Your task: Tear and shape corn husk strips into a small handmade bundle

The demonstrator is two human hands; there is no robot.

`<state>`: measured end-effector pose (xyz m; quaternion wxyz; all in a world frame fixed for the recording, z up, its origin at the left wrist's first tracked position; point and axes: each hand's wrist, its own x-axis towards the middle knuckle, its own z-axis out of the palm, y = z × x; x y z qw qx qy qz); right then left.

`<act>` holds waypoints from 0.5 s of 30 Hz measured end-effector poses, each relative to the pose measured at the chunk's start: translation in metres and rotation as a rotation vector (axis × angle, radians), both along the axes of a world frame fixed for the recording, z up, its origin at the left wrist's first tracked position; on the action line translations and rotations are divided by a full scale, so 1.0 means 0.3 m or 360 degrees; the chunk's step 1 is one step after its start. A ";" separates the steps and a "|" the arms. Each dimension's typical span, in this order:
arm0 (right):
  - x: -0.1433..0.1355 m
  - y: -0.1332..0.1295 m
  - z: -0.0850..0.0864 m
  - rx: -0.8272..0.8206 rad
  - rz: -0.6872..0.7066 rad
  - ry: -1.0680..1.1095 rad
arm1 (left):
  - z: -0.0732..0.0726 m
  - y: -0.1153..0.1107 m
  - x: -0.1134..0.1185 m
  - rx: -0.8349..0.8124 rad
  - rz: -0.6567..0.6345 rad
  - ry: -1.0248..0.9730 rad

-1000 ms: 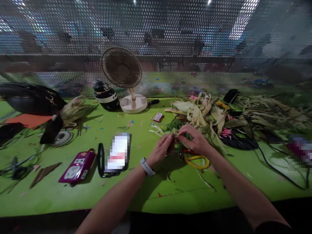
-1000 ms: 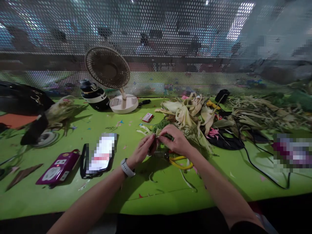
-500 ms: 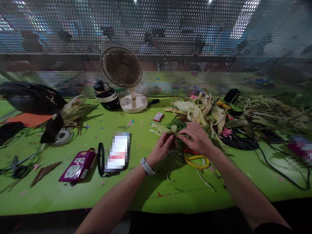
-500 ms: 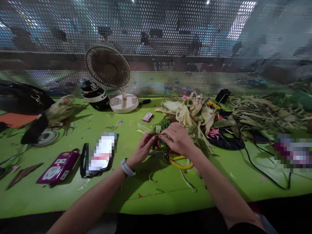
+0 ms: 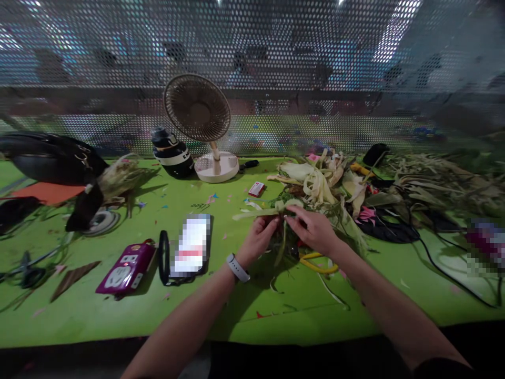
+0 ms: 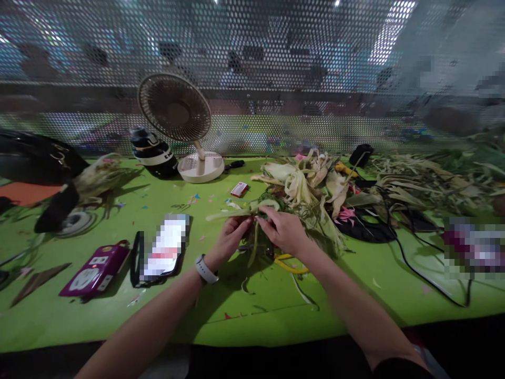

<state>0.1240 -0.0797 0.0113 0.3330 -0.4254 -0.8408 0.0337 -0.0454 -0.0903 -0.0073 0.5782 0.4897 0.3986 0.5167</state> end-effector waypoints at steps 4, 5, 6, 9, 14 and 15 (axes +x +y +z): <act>0.002 -0.004 0.012 -0.0094 0.0067 0.0133 | -0.004 -0.005 0.002 0.0021 -0.0071 0.0132; 0.000 -0.005 0.014 -0.0071 0.0120 0.0126 | -0.009 -0.006 0.002 0.0040 -0.0066 0.0147; -0.004 -0.007 0.014 -0.0038 0.0169 0.0116 | -0.014 -0.006 0.002 0.0065 -0.0065 0.0168; -0.019 -0.011 0.006 0.0017 0.0239 0.0164 | -0.025 -0.009 0.002 0.0133 -0.0092 0.0278; -0.036 -0.010 -0.014 -0.0054 0.0093 0.0336 | -0.012 -0.018 0.005 0.0153 -0.0124 0.0276; -0.038 -0.008 -0.017 -0.0022 0.0050 0.0384 | -0.009 -0.019 0.006 0.0135 -0.0119 0.0232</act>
